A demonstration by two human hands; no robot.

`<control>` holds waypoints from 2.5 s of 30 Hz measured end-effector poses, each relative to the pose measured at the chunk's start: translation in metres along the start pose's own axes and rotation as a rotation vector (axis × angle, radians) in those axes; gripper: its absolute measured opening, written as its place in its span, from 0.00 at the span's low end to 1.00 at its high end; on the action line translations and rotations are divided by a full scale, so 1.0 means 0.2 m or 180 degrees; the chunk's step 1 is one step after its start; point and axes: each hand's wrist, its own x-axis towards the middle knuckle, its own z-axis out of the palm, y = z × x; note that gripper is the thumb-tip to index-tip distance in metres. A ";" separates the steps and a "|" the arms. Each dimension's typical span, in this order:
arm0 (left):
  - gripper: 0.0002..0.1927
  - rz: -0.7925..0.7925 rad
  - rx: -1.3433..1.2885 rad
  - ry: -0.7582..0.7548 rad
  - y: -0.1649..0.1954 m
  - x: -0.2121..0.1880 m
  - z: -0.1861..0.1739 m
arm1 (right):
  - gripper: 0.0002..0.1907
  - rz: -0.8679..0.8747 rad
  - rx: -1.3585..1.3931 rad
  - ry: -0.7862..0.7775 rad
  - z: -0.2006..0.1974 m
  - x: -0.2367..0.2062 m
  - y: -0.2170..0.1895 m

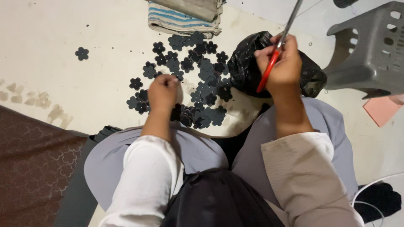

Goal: The person sits on the floor and uses red-handled scissors to cut small flower-shaped pieces from a black fabric sheet. They repeatedly pick up the fabric, cut out shapes, and place the finished pieces on the floor.

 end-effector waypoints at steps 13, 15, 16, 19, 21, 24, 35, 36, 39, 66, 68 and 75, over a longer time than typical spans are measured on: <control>0.15 0.0223 0.0724 0.0061 0.05 0.06 0.09 | 0.23 -0.0083 -0.0272 -0.0865 0.32 -0.16 -0.11; 0.14 0.0353 0.0292 0.0026 0.06 0.06 0.07 | 0.23 0.0040 -0.0316 -0.0983 0.34 -0.18 -0.10; 0.15 0.0080 -0.0344 -0.0156 0.07 0.06 0.06 | 0.22 0.0032 -0.0154 -0.1035 0.35 -0.18 -0.10; 0.17 -0.0451 -0.2019 -0.0814 0.15 0.04 0.01 | 0.21 0.0101 0.0376 -0.1157 0.36 -0.18 -0.10; 0.17 -0.0453 -0.2806 -0.1320 0.20 -0.03 -0.08 | 0.22 0.0253 0.0825 -0.1241 0.37 -0.18 -0.12; 0.18 -0.0623 -0.2796 -0.1714 0.27 -0.13 -0.21 | 0.22 0.0928 0.1192 -0.1167 0.36 -0.21 -0.19; 0.11 -0.0636 -0.3585 -0.1974 0.21 -0.23 -0.29 | 0.19 0.1057 0.1676 -0.1132 0.41 -0.24 -0.31; 0.10 -0.0897 -0.3675 -0.2010 0.20 -0.23 -0.29 | 0.19 0.1069 0.1757 -0.1053 0.43 -0.25 -0.29; 0.10 -0.0439 -0.3342 -0.1778 0.20 -0.24 -0.23 | 0.19 0.1004 0.2116 -0.1103 0.50 -0.28 -0.26; 0.10 0.0319 -0.2987 -0.1645 0.17 -0.25 -0.11 | 0.24 0.1107 0.2020 -0.0862 0.49 -0.25 -0.28; 0.09 0.0046 -0.2677 -0.1591 0.16 -0.24 -0.12 | 0.24 0.1280 0.2084 -0.0803 0.49 -0.24 -0.28; 0.24 -0.0567 -0.3340 -0.1762 0.18 -0.24 -0.15 | 0.24 0.1174 0.1884 -0.0744 0.47 -0.23 -0.29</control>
